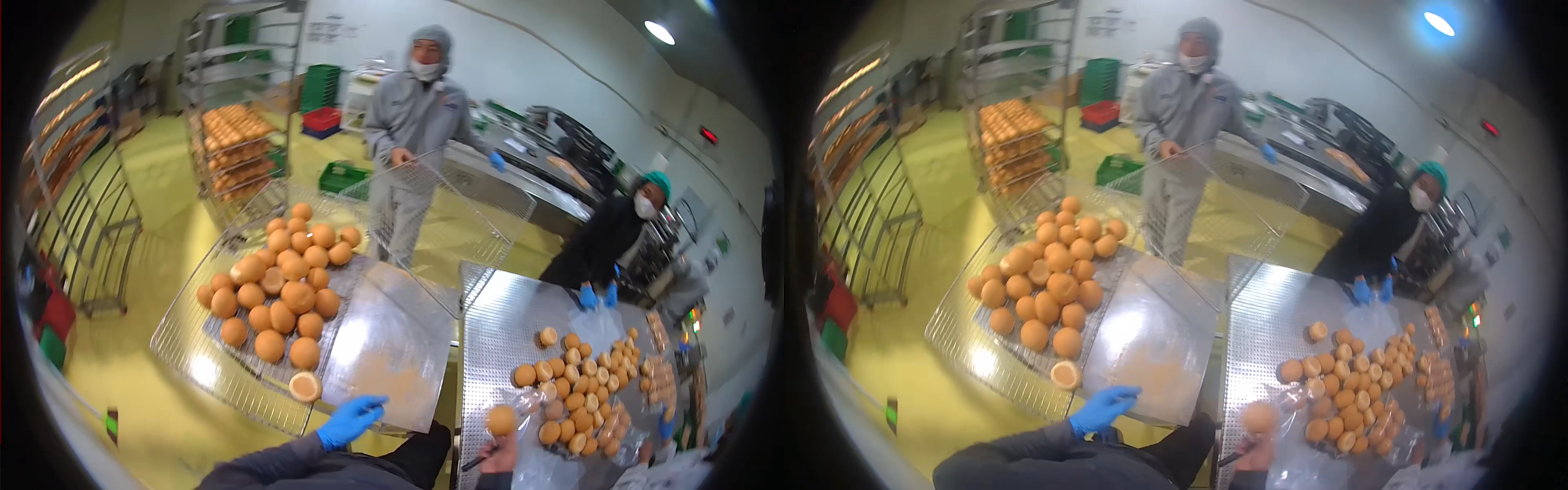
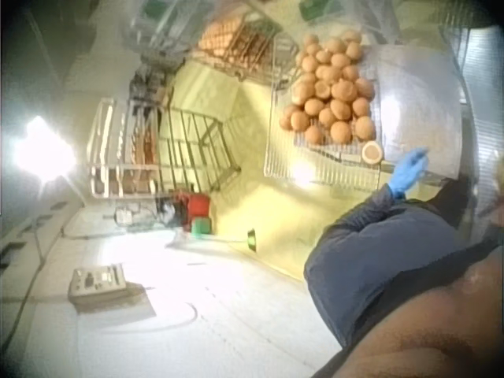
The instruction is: The person uses a knife to slice round bread buns in half horizontally. They pick up buns from a wire rack, cut them, and place the halves back on the rack. Other workers in the background are also handling and packaging the buns.
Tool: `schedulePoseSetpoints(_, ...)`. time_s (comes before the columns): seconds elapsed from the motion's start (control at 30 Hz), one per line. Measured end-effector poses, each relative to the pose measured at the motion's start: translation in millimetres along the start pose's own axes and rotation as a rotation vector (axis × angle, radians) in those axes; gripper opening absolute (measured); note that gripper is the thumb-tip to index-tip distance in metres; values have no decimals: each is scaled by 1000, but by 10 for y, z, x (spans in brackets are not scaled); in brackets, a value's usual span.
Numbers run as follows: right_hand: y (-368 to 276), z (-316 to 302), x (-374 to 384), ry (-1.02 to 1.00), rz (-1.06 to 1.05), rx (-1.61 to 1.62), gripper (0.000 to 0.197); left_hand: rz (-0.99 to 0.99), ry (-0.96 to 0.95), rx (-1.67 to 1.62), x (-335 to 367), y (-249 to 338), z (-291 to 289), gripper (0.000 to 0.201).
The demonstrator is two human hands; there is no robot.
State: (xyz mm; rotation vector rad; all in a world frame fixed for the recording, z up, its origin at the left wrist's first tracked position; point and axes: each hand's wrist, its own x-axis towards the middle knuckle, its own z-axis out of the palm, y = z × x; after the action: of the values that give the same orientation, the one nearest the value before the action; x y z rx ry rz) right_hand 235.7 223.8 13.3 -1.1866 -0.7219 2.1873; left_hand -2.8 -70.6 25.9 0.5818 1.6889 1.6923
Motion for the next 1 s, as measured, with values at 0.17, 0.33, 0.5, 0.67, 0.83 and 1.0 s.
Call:
schedulePoseSetpoints(0.17, -44, -40, -406, 26, -293, -191, 32, 26, 524, 56, -39, 228, -761, 29)
schedulePoseSetpoints(0.33, 813, 737, -422, -257, 271, -424, 5, 384, 1085, 103, -319, -155, -1471, 18)
schedulePoseSetpoints(0.5, 1321, 1117, -374, -657, 301, -843, 15, 244, 1438, 371, -955, -357, -1790, 20)
schedulePoseSetpoints(0.67, 1580, 932, -148, -724, 215, -1087, 18, 249, 1793, 159, -1258, -1004, -2021, 32)
schedulePoseSetpoints(0.83, 1750, 868, -23, -757, 279, -1120, 22, 143, 2013, -203, -1473, -1678, -2177, 37)
schedulePoseSetpoints(1.0, 1533, 1168, -256, -764, 327, -926, 15, -123, 2126, -153, -1721, -2513, -2263, 38)
